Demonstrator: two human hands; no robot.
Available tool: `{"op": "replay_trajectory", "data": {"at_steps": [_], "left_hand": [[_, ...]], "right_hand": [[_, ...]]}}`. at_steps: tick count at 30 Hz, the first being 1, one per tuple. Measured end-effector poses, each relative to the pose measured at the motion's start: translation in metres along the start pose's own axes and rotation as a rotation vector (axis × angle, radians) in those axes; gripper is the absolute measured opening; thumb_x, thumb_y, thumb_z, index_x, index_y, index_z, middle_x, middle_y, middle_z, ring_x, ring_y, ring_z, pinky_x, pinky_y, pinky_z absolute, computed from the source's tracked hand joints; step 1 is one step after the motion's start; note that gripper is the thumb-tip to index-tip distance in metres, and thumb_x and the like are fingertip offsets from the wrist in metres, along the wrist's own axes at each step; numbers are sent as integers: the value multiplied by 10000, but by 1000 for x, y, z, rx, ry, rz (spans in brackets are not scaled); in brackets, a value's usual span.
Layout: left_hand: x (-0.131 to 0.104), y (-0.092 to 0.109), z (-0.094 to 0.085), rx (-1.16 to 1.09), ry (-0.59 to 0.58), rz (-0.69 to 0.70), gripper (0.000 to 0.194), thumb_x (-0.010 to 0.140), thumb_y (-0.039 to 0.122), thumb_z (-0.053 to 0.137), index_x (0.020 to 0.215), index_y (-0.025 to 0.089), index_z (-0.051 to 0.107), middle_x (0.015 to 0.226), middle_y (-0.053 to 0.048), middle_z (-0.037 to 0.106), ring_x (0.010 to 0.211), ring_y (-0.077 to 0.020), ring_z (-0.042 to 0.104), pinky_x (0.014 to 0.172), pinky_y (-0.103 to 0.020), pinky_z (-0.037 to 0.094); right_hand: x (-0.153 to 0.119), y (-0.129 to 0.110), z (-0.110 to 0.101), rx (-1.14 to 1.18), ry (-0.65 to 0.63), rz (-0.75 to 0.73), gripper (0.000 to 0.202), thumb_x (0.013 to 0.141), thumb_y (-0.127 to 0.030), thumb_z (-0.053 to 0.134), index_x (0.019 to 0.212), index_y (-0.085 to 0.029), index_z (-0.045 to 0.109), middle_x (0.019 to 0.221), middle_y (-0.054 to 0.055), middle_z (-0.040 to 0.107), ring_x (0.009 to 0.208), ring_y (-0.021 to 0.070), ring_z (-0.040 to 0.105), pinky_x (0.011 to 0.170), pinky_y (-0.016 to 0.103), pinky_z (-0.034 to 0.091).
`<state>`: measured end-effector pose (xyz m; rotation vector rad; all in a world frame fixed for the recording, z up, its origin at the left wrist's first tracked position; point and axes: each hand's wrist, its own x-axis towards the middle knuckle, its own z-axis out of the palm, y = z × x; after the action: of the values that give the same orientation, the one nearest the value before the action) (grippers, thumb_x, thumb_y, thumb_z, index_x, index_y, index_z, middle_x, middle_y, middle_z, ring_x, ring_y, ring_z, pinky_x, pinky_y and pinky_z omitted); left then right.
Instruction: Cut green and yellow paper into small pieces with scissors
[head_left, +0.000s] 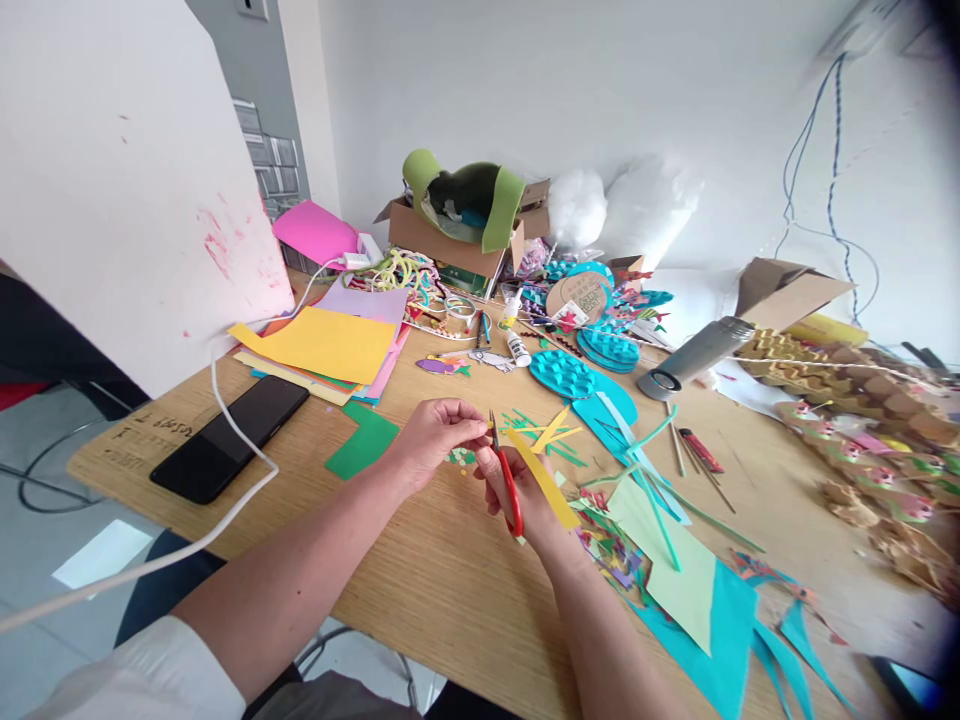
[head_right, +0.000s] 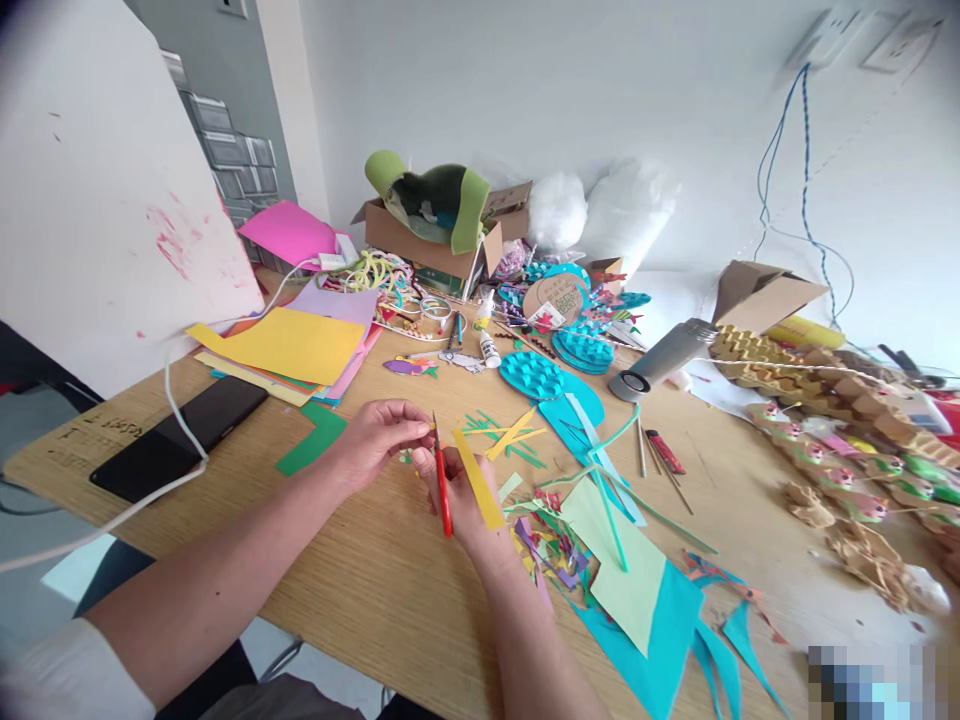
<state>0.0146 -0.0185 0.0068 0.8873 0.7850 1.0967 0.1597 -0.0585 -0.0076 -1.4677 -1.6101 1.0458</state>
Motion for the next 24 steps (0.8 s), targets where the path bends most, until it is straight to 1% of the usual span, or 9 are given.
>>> {"op": "replay_trajectory", "data": {"at_steps": [6, 13, 19, 24], "left_hand": [[0, 0, -1, -6, -19, 7, 146, 592, 218, 760, 666, 120, 681, 614, -26, 696, 586, -124, 637, 582, -227, 471], [0, 0, -1, -12, -19, 3, 156, 584, 218, 766, 666, 118, 681, 612, -31, 695, 578, -132, 636, 578, -239, 471], [0, 0, -1, -10, -24, 4, 149, 591, 219, 768, 661, 120, 681, 613, -32, 690, 583, -135, 634, 587, -250, 476], [0, 1, 0, -13, -23, 0, 148, 585, 216, 766, 659, 120, 681, 609, -29, 687, 580, -134, 631, 590, -250, 473]], "right_hand": [[0, 2, 1, 22, 1, -25, 488, 803, -607, 574, 601, -164, 564, 420, -11, 510, 352, 119, 494, 373, 204, 359], [0, -2, 0, 23, 5, 10, 510, 769, -635, 592, 577, -165, 550, 410, -18, 485, 340, 114, 489, 354, 198, 349], [-1, 1, 0, 12, 5, 11, 522, 773, -657, 574, 615, -160, 586, 418, -17, 492, 342, 118, 497, 352, 203, 358], [-1, -1, 2, 30, 6, 18, 530, 760, -668, 580, 609, -160, 582, 417, -19, 487, 333, 116, 494, 340, 201, 343]]}}
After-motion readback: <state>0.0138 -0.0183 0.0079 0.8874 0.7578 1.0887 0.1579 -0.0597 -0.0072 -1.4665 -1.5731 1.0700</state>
